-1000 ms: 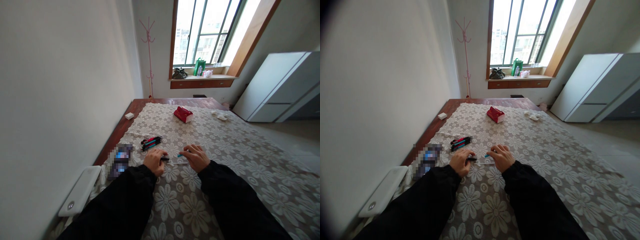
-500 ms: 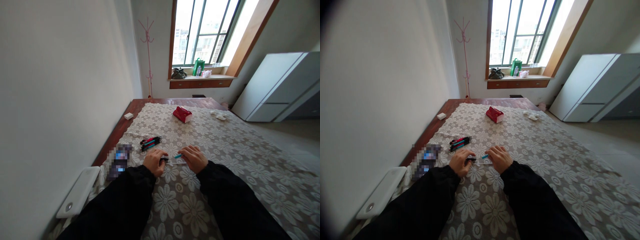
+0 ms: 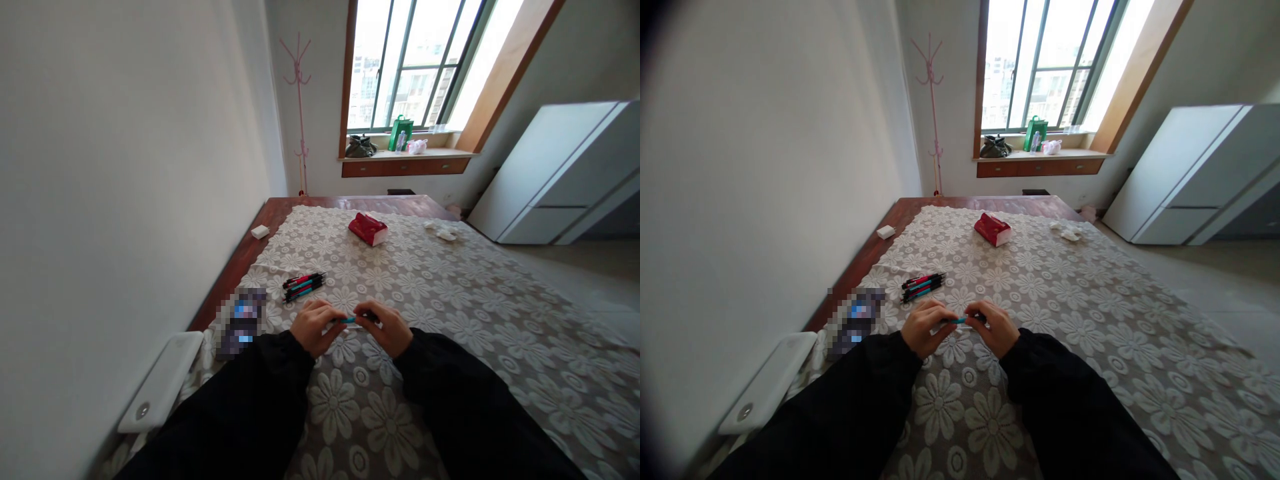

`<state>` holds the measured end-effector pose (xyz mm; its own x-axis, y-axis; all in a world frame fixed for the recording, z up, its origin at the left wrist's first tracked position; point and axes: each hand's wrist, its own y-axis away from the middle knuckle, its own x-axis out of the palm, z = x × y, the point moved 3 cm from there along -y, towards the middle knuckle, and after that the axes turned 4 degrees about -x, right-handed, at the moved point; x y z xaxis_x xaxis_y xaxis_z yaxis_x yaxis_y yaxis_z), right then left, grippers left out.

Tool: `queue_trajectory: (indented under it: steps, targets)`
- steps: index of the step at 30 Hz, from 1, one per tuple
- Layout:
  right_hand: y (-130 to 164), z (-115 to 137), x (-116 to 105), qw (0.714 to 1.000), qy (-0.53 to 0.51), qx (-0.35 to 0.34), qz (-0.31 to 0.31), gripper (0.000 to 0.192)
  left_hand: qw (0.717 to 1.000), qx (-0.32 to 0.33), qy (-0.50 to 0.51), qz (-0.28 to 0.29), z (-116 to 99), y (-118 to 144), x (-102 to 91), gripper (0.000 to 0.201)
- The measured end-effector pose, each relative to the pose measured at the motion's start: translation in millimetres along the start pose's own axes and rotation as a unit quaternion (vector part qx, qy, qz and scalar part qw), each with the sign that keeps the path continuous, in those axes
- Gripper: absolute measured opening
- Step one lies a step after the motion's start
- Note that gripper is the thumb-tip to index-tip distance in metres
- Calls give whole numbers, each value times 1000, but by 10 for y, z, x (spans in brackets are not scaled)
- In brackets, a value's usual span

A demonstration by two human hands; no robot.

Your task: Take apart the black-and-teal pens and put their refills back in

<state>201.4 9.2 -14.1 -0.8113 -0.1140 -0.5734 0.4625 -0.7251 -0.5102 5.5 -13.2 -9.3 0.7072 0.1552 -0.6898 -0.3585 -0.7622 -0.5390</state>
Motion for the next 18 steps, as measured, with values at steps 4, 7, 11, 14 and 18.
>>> queue_trajectory:
  steps: [4, 7, 11, 14, 18]
  targets:
    - [1, -33, -24, 1000, 8, 17, -15, 11, 997, -35, 13, -60, 7, 1, -55, 10]
    - [-5, -99, -48, 998, 4, 53, -36, 12, 994, -54, 26, -87, -1, -7, -98, 10]
    - [-15, -179, -51, 994, -34, 91, -48, 15, 990, -61, 44, -116, -7, -8, -125, 10]
    - [-20, -206, -31, 993, -56, 96, -34, 15, 986, -69, 57, -137, 17, 5, -122, 10]
    - [-23, -205, -16, 993, -70, 95, -24, 16, 983, -79, 64, -152, 51, 20, -114, 10]
